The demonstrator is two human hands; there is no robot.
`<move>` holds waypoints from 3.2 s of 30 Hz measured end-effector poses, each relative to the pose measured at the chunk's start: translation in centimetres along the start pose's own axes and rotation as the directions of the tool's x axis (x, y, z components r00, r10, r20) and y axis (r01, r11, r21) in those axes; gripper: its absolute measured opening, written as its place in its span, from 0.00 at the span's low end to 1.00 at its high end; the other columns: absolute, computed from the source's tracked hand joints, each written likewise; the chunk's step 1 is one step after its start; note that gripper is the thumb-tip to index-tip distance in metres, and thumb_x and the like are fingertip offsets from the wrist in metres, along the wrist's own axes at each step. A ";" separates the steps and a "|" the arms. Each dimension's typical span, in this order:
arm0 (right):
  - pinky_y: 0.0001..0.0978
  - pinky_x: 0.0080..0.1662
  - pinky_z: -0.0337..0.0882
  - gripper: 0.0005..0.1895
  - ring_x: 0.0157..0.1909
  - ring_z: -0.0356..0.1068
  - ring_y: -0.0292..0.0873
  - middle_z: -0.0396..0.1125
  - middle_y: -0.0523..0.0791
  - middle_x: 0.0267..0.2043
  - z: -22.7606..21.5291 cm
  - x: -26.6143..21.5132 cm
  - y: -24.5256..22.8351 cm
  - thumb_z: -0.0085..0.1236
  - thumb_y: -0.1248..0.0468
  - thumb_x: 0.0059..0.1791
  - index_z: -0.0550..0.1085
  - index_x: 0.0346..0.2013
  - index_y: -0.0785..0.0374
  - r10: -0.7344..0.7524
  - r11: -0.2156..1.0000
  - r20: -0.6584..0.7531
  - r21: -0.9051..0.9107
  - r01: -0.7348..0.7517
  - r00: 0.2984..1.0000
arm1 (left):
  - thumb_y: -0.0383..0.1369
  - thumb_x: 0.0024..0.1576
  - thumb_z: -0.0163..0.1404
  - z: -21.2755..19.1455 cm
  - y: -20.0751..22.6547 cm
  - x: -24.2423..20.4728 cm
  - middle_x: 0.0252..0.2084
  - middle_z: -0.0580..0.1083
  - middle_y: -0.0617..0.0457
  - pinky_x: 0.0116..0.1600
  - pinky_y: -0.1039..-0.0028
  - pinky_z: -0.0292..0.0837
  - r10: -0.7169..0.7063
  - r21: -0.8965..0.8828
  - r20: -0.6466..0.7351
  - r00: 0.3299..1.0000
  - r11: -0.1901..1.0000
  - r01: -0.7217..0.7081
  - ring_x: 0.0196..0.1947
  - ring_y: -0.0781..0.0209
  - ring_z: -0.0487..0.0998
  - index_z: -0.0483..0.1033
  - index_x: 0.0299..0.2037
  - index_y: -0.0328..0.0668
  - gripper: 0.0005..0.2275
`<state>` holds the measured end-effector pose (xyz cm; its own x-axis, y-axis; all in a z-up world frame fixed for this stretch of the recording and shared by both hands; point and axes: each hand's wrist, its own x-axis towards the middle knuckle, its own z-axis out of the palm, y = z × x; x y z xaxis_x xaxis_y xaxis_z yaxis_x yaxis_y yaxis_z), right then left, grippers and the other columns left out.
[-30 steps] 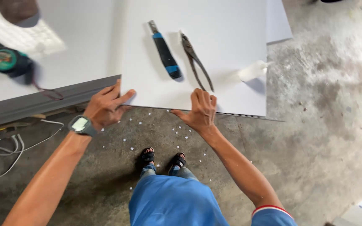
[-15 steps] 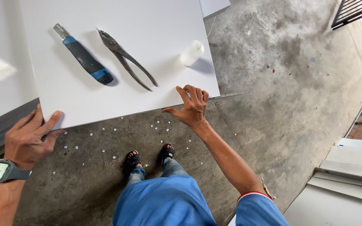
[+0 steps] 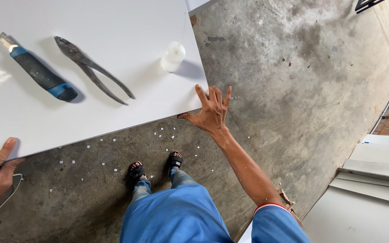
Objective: Apply adhesive to the edges of a whiteboard material using a glue bottle and smooth it out.
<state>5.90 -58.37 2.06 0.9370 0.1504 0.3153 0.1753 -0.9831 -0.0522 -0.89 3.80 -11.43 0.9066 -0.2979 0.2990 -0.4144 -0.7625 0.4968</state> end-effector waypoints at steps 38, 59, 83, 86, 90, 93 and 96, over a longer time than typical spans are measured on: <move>0.61 0.74 0.33 0.32 0.61 0.65 0.47 0.75 0.48 0.42 -2.8 2.0 4.8 0.70 0.45 0.43 0.77 0.56 0.59 -0.377 0.917 0.024 0.153 0.369 0.926 | 0.68 0.56 0.41 5.7 21.5 13.0 0.70 0.66 0.37 0.76 0.43 0.42 -0.111 0.419 -0.167 0.980 0.892 0.172 0.73 0.41 0.60 0.71 0.65 0.35 0.42; 0.44 0.55 0.66 0.27 0.53 0.68 0.52 0.71 0.53 0.50 1.5 1.3 -14.1 0.70 0.52 0.44 0.78 0.44 0.74 -0.408 0.836 -0.324 0.244 0.492 0.854 | 0.62 0.57 0.50 4.9 22.7 13.5 0.59 0.73 0.29 0.70 0.51 0.64 0.036 0.402 -0.227 0.973 0.914 0.060 0.63 0.35 0.73 0.73 0.58 0.22 0.40; 0.42 0.58 0.60 0.17 0.54 0.69 0.45 0.73 0.45 0.51 3.8 -1.6 -16.6 0.67 0.54 0.48 0.80 0.42 0.65 -0.251 0.907 -0.497 0.179 0.382 0.831 | 0.44 0.63 0.51 4.8 21.6 12.2 0.56 0.79 0.45 0.64 0.58 0.72 0.293 0.406 -0.250 0.923 0.897 -0.175 0.58 0.51 0.79 0.81 0.52 0.37 0.18; 0.45 0.61 0.59 0.20 0.58 0.69 0.45 0.73 0.45 0.54 5.3 -1.7 -13.7 0.65 0.49 0.49 0.79 0.46 0.62 -0.223 0.932 -0.447 0.162 0.324 0.866 | 0.46 0.64 0.50 5.0 21.3 12.6 0.54 0.79 0.45 0.63 0.58 0.73 0.294 0.379 -0.251 0.922 0.907 -0.186 0.56 0.51 0.80 0.81 0.52 0.38 0.19; 0.57 0.68 0.51 0.37 0.65 0.65 0.48 0.68 0.48 0.62 5.0 -1.8 -8.4 0.55 0.31 0.46 0.73 0.56 0.55 -0.114 0.986 -0.311 0.079 0.146 0.944 | 0.47 0.64 0.49 4.6 21.0 12.7 0.53 0.80 0.45 0.62 0.58 0.75 0.314 0.392 -0.223 0.923 0.895 -0.210 0.54 0.51 0.81 0.81 0.51 0.38 0.19; 0.64 0.69 0.44 0.52 0.69 0.60 0.57 0.61 0.59 0.67 0.2 -1.1 -5.5 0.52 0.22 0.37 0.68 0.63 0.53 -0.031 0.998 -0.272 -0.069 0.012 0.962 | 0.48 0.64 0.50 4.3 21.4 12.8 0.53 0.80 0.45 0.62 0.59 0.75 0.325 0.436 -0.216 0.921 0.876 -0.207 0.54 0.52 0.81 0.82 0.51 0.39 0.19; 0.68 0.66 0.42 0.59 0.66 0.59 0.62 0.60 0.65 0.65 -0.2 -0.6 -1.7 0.54 0.18 0.31 0.69 0.65 0.50 -0.041 0.989 -0.198 -0.148 0.011 0.979 | 0.46 0.64 0.50 3.9 21.9 13.0 0.53 0.80 0.46 0.62 0.59 0.76 0.323 0.422 -0.240 0.915 0.884 -0.201 0.56 0.52 0.81 0.82 0.50 0.39 0.18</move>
<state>5.04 -56.84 2.14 0.8506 0.1670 0.4985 0.1394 -0.9859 0.0924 2.12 -19.00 0.13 0.6769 -0.3807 0.6300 -0.5149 -0.8565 0.0356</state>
